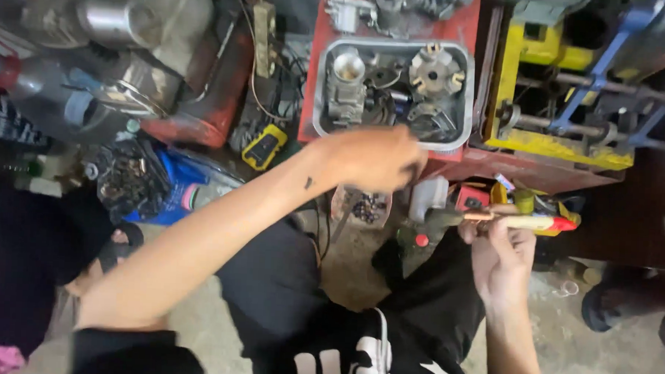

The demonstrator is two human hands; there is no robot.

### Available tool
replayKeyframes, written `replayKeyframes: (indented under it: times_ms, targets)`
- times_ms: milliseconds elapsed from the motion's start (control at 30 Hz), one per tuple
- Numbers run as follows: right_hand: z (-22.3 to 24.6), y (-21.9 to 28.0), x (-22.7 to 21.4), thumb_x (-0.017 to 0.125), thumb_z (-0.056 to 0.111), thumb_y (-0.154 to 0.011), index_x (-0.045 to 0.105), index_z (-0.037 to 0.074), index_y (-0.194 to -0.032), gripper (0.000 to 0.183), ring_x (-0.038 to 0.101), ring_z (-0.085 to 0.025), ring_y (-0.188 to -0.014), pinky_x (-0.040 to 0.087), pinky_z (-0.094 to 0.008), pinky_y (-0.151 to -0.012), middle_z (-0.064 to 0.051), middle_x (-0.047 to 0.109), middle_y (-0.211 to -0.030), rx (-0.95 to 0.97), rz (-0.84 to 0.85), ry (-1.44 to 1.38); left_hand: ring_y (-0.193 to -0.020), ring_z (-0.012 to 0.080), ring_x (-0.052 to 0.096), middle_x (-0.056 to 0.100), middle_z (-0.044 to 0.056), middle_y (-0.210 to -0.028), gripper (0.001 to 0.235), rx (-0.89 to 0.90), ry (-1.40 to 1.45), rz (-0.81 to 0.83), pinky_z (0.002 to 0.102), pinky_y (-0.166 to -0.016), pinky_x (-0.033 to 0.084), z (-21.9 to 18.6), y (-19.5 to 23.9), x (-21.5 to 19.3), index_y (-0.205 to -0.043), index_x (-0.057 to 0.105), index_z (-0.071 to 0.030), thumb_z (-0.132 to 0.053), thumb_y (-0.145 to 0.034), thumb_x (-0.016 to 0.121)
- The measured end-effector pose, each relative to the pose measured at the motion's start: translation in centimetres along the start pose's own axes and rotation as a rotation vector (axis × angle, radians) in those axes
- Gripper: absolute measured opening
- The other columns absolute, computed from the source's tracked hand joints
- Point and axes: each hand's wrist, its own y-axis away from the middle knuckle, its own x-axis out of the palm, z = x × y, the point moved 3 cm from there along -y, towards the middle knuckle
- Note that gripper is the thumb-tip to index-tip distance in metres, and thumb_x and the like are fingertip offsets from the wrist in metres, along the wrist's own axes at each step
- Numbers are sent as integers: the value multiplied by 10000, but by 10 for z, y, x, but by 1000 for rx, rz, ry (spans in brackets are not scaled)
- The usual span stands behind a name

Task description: Cleaning metal motorcycle engine parts with a brush in a tray

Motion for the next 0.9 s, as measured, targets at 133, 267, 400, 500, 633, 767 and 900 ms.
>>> replayKeyframes:
  times_ms: [133,267,400,500,633,767,900]
  targets:
    - [16,-12,27,620,260,-1038,607,45,-1112,228,581,-198,-677,408,-324,-688,-111,623,-817,-80,36,-18,-769,338,743,712,65,-812,115,24,-183,-388,494,-636,587,53,-49,-10,-875,748,-150,-224,-806,694]
    - [23,-14,40,627,258,-1016,607,8,-1071,256,571,-253,-595,435,-342,-626,-160,606,-772,-111,7,9,-1060,343,647,703,140,-1033,193,-85,-320,-394,646,-997,436,90,-92,12,-1030,740,-85,-62,-850,675]
    - [29,-1,52,631,234,-1045,627,56,-1100,187,545,-198,-676,456,-328,-703,-121,639,-876,-27,74,-1,-1039,321,571,645,85,-1003,202,-42,-439,-254,564,-953,413,98,-105,24,-905,719,-119,63,-827,678]
    - [28,0,46,631,189,-1046,660,69,-1111,139,567,-214,-697,455,-330,-688,-141,681,-895,-27,70,-20,-1030,248,585,645,15,-946,160,-47,-601,-274,591,-1049,347,96,-112,24,-946,735,-190,-73,-837,736]
    - [29,-3,38,647,217,-1034,594,82,-1100,159,561,-198,-681,458,-317,-712,-143,648,-864,5,11,3,-958,244,633,688,30,-893,66,-54,-576,-211,581,-1066,357,75,-97,7,-911,712,-135,-139,-846,699]
    - [34,-9,45,628,239,-1060,608,83,-1108,164,566,-180,-685,455,-307,-730,-105,640,-848,-31,48,51,-828,230,601,635,-3,-639,193,-28,-609,-317,558,-983,384,75,-104,8,-620,673,-158,-190,-757,805]
    - [27,-7,42,663,256,-1036,622,80,-1097,191,560,-191,-671,441,-314,-706,-135,670,-878,-10,37,23,-679,206,509,578,6,-535,294,-40,-535,-401,486,-896,386,76,-103,6,-640,720,-118,6,-907,706]
